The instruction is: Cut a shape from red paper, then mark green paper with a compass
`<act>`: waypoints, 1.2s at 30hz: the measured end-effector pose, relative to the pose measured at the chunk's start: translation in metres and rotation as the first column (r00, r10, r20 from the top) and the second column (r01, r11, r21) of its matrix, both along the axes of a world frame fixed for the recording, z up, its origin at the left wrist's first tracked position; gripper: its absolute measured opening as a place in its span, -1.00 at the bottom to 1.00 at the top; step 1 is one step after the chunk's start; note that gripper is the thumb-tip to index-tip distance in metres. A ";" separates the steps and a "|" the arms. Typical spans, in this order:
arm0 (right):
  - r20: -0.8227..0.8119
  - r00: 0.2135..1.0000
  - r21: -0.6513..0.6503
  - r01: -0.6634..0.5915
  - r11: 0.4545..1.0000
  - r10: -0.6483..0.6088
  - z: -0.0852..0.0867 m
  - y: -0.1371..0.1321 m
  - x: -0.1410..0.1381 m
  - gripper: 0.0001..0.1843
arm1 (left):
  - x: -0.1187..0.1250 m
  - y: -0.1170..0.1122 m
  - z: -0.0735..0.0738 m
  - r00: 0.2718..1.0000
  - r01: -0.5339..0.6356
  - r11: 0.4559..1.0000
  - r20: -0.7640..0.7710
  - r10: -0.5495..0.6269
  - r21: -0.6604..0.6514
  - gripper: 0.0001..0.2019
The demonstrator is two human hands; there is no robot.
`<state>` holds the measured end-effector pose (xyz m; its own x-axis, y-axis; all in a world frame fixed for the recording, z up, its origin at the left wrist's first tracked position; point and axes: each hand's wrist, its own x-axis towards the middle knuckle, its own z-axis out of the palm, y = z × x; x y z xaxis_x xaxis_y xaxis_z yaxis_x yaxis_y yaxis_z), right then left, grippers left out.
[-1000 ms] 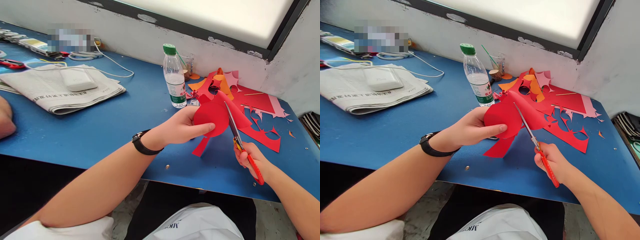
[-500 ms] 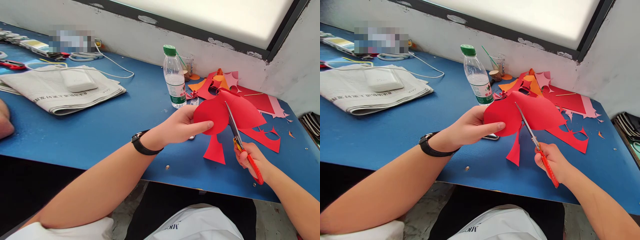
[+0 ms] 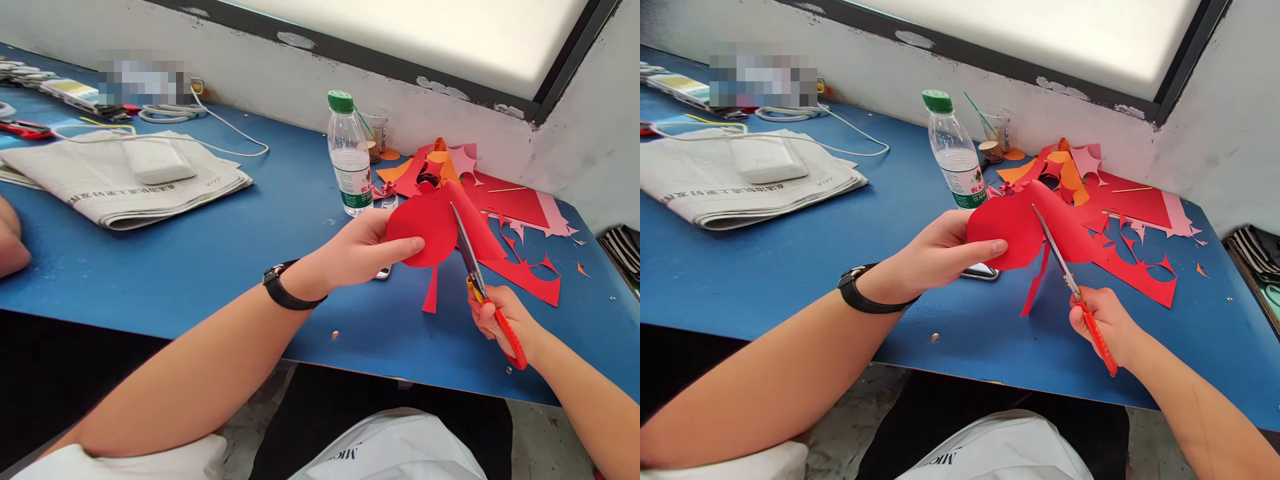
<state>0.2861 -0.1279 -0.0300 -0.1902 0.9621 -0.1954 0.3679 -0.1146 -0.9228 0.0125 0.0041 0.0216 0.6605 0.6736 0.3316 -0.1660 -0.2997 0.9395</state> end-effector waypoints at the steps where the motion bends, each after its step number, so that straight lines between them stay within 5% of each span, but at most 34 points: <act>1: 0.004 1.000 0.005 0.001 1.000 -0.001 -0.001 0.000 0.000 -0.20 | 0.000 0.000 0.000 1.000 0.002 1.000 -0.001 -0.002 0.003 -0.81; 26: 0.041 0.999 0.082 -0.032 0.996 0.029 -0.018 0.004 0.008 -0.12 | 0.007 0.003 -0.010 0.992 -0.011 0.987 0.121 0.031 -0.161 -0.64; 36: 0.057 0.998 0.087 -0.029 0.996 0.024 -0.016 0.006 0.005 -0.15 | 0.018 -0.011 -0.013 0.999 0.019 0.988 0.047 -0.012 -0.150 -0.57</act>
